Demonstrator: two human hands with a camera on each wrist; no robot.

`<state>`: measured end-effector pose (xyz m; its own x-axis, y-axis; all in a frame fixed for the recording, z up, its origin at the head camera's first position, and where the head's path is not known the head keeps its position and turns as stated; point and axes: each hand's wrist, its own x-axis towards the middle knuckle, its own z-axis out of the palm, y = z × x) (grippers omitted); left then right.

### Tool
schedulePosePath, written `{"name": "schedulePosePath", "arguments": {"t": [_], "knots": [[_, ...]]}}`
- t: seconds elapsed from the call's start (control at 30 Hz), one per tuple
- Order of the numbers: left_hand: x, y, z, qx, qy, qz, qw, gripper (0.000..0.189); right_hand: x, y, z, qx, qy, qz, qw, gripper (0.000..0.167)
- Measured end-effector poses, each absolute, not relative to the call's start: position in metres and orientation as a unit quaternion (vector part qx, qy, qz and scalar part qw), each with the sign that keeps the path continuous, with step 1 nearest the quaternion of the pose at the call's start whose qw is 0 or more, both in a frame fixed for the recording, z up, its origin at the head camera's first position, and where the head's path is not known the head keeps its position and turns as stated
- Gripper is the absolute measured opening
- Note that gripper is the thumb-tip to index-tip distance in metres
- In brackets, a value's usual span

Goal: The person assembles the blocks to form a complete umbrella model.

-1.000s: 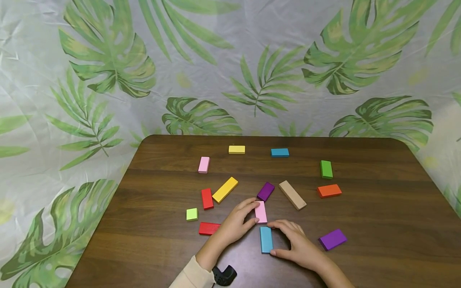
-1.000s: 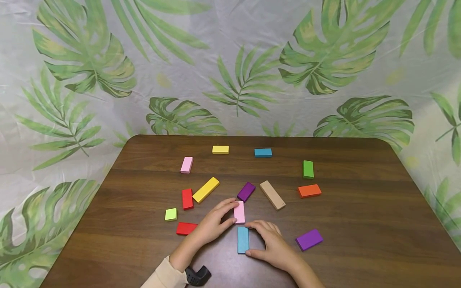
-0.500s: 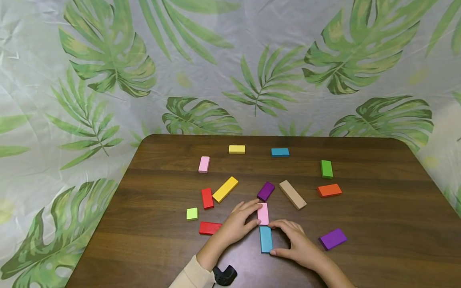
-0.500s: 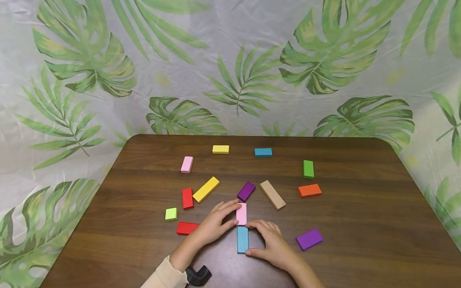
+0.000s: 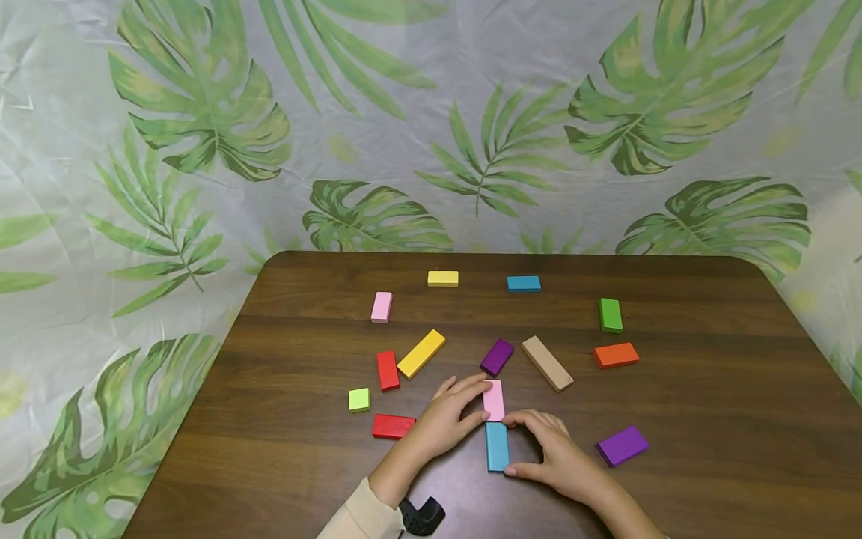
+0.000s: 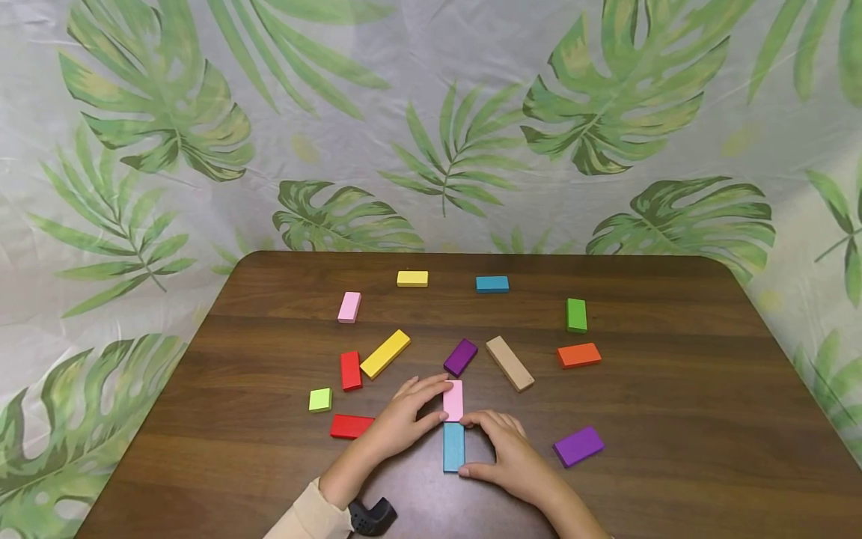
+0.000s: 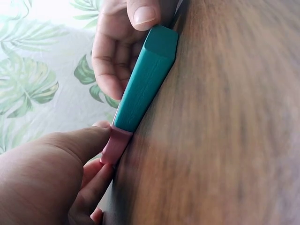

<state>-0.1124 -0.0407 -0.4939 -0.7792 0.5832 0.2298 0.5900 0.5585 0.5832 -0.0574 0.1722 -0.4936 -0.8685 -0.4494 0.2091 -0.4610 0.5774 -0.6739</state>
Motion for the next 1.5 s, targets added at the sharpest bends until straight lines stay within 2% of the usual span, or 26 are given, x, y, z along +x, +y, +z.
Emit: {"name": "schedulePosePath", "arguments": {"t": [0.47,0.9,1.5], "knots": [[-0.1128,-0.0414,-0.4952,-0.338,-0.882,-0.327,0.012,0.042,-0.0580,0.1713,-0.4945,0.244,-0.888,0.389,0.005,0.058],[-0.1126,-0.0415,-0.4954,-0.340,-0.883,-0.324,0.013,0.042,-0.0592,0.1716,-0.4955,0.264,-0.887,0.377,0.027,0.070],[-0.1034,-0.0454,-0.4961,-0.309,-0.872,-0.379,-0.012,0.047,-0.0583,0.1718,-0.4955,0.257,-0.890,0.377,0.021,0.070]]}}
